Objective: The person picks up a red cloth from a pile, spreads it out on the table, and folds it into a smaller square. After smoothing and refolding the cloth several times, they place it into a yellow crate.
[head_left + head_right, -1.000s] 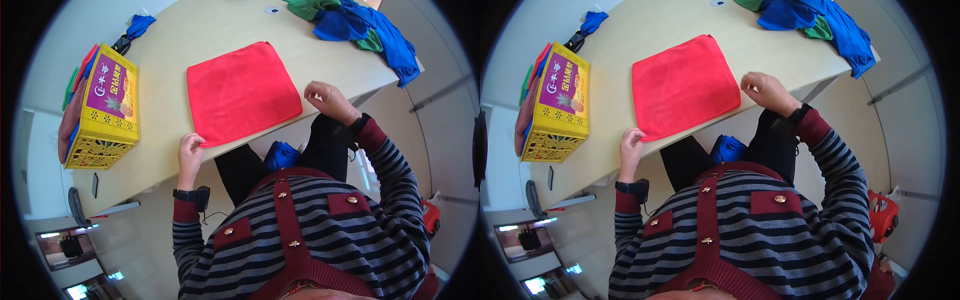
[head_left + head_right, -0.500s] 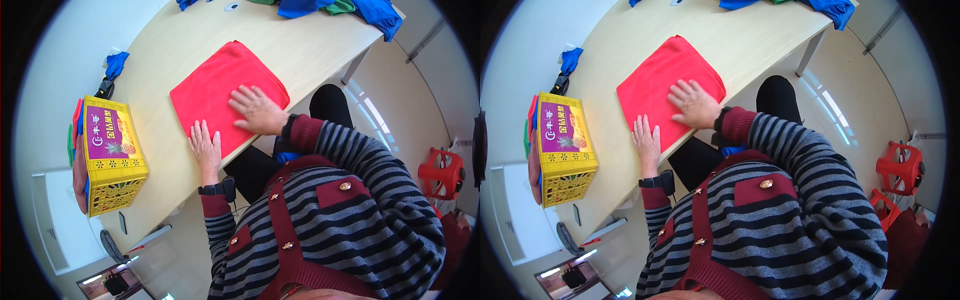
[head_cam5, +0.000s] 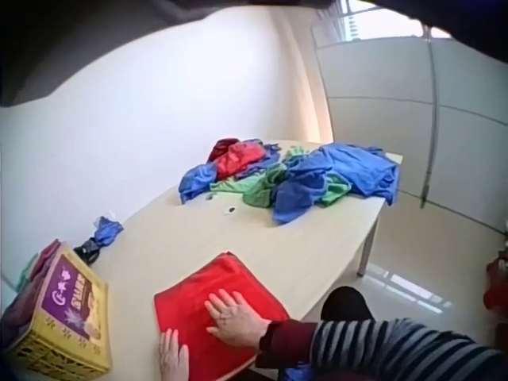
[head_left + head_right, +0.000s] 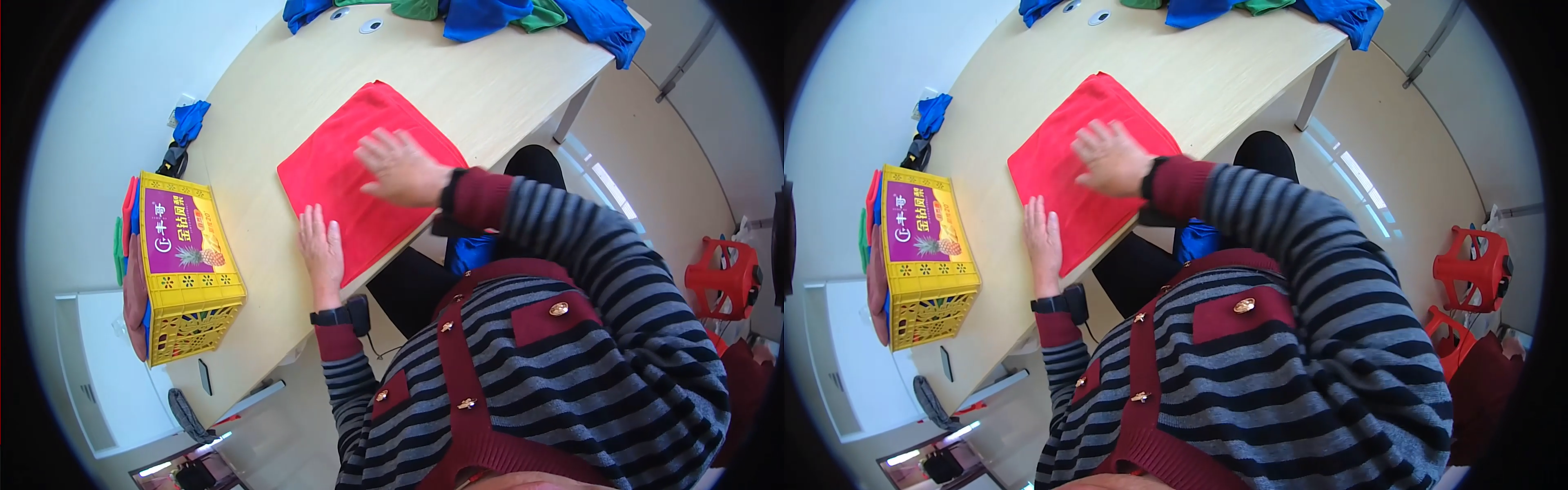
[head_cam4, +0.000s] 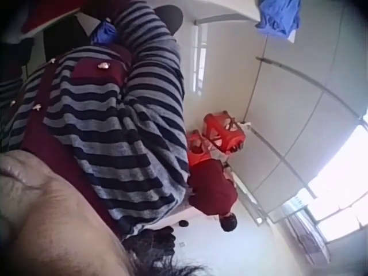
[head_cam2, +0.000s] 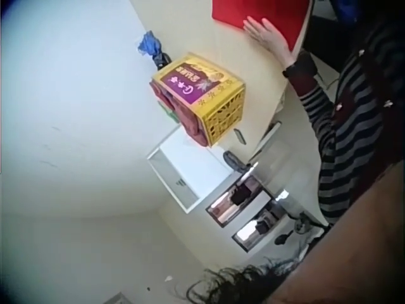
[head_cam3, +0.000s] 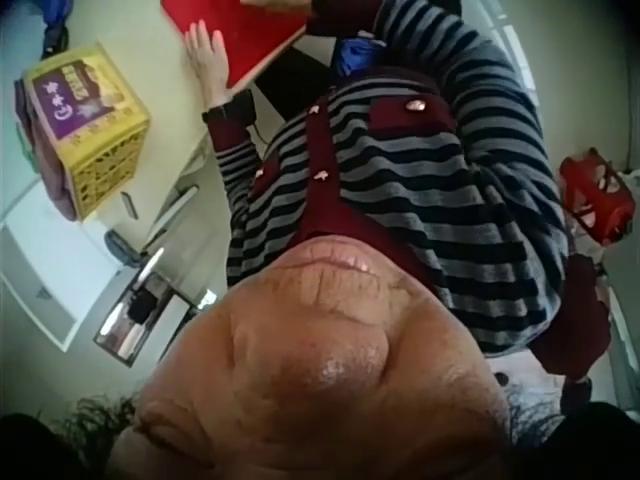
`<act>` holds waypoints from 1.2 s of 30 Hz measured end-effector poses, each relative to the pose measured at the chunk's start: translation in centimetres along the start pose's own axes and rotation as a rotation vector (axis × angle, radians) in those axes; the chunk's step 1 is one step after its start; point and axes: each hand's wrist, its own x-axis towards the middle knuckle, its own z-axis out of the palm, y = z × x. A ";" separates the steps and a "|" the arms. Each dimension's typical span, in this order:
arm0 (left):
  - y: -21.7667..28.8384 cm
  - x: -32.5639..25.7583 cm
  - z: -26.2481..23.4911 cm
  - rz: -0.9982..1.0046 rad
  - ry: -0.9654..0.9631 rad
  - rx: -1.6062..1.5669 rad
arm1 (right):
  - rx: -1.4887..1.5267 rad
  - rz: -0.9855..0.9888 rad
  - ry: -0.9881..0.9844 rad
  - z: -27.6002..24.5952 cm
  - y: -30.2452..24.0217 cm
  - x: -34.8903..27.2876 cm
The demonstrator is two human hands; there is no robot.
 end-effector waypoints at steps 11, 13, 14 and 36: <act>-3.6 2.8 2.6 -0.074 0.086 0.086 | -0.023 -0.105 0.044 6.7 -2.8 7.7; -3.4 2.6 2.3 -0.065 0.091 0.118 | -0.039 -0.012 0.107 6.4 0.3 8.0; -3.2 2.7 2.1 -0.054 0.093 0.133 | -0.040 -0.014 0.103 6.1 1.8 8.0; -6.6 10.5 3.1 0.002 0.108 0.136 | 0.022 -0.077 0.035 5.7 -3.1 14.1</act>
